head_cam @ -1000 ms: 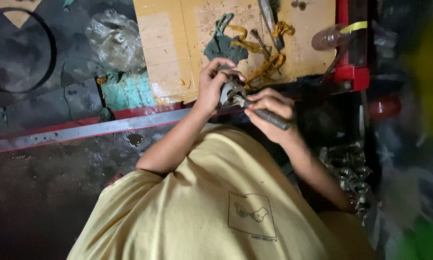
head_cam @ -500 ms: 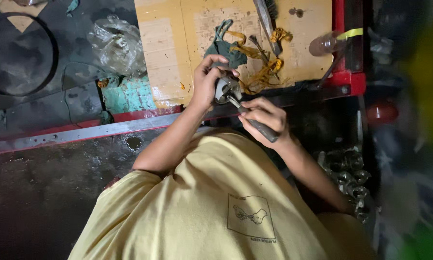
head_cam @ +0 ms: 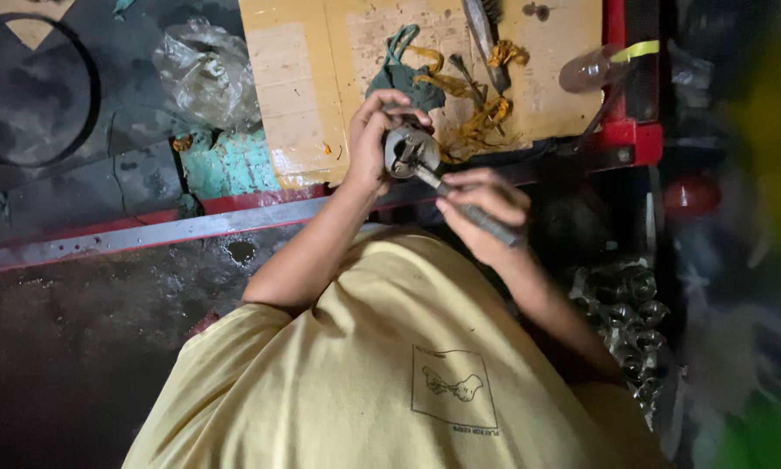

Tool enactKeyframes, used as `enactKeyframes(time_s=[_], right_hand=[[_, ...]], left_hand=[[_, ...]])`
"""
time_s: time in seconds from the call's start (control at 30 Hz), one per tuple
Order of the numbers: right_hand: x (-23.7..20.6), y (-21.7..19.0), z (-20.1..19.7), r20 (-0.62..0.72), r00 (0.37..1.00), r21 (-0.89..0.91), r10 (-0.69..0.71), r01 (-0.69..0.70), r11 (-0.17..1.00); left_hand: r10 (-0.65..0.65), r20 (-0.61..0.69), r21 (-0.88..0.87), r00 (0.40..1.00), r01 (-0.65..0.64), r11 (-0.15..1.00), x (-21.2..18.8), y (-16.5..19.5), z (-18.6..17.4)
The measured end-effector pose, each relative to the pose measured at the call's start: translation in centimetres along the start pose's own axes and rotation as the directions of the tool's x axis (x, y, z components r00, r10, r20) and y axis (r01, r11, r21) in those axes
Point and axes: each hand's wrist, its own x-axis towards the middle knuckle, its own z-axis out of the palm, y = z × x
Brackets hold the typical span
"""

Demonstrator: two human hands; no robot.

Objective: The person holds a small metal casting in one hand and files its inner surface with a hand file, rotating the casting to reach different areas. They occasionally set the casting down, pick up a cloth or string, and resume filing the part.

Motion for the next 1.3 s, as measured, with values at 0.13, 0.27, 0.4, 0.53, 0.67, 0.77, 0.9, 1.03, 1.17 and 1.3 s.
enactKeyframes(time_s=[0.13,0.27,0.4,0.53,0.67,0.77,0.9,1.03,1.17,1.3], right_hand=[[-0.3,1.7,-1.0,-0.094,0.946,0.464,0.311,-0.234,0.854],[-1.1,3.5,-2.8,-0.102,0.910,0.808,0.402,-0.160,0.567],[-1.9,4.8,-3.5,-0.051,0.889,0.906,0.456,-0.151,0.396],[-3.2,6.3,-3.8,-0.031,0.848,0.952,0.529,-0.136,0.274],[-4.7,8.9,-4.8,-0.049,0.779,0.964,0.625,-0.126,0.232],[-5.6,11.3,-5.6,-0.079,0.716,0.956,0.694,-0.143,0.257],[-6.2,14.4,-5.8,-0.191,0.634,0.885,0.749,-0.218,0.411],[-6.2,17.5,-5.4,-0.177,0.569,0.844,0.803,-0.332,0.422],[-5.6,21.0,-4.9,-0.118,0.546,0.884,0.829,-0.323,0.338],[-4.7,24.2,-4.3,-0.173,0.557,0.781,0.812,-0.425,0.457]], left_hand=[[-0.013,0.024,-0.043,1.000,0.014,0.999,-0.1,0.1,-0.3],[-0.041,0.023,-0.064,0.999,0.043,0.997,-0.7,0.4,-0.6],[-0.054,0.053,-0.107,0.997,0.060,0.992,-1.1,0.3,-0.4],[-0.069,0.084,-0.167,0.994,0.082,0.982,-0.8,0.1,-0.6],[-0.054,0.064,-0.149,0.996,0.063,0.987,-0.2,-0.7,-1.2],[-0.033,0.040,-0.123,0.999,0.037,0.992,0.4,-1.8,-1.9],[-0.024,-0.014,-0.088,1.000,0.023,0.996,1.5,-3.4,-3.5],[-0.027,-0.073,-0.104,0.997,0.019,0.994,2.7,-5.1,-5.6],[-0.027,-0.167,-0.062,0.986,0.017,0.998,3.9,-6.5,-7.2],[-0.039,-0.218,-0.079,0.975,0.022,0.997,4.1,-7.3,-7.7]])
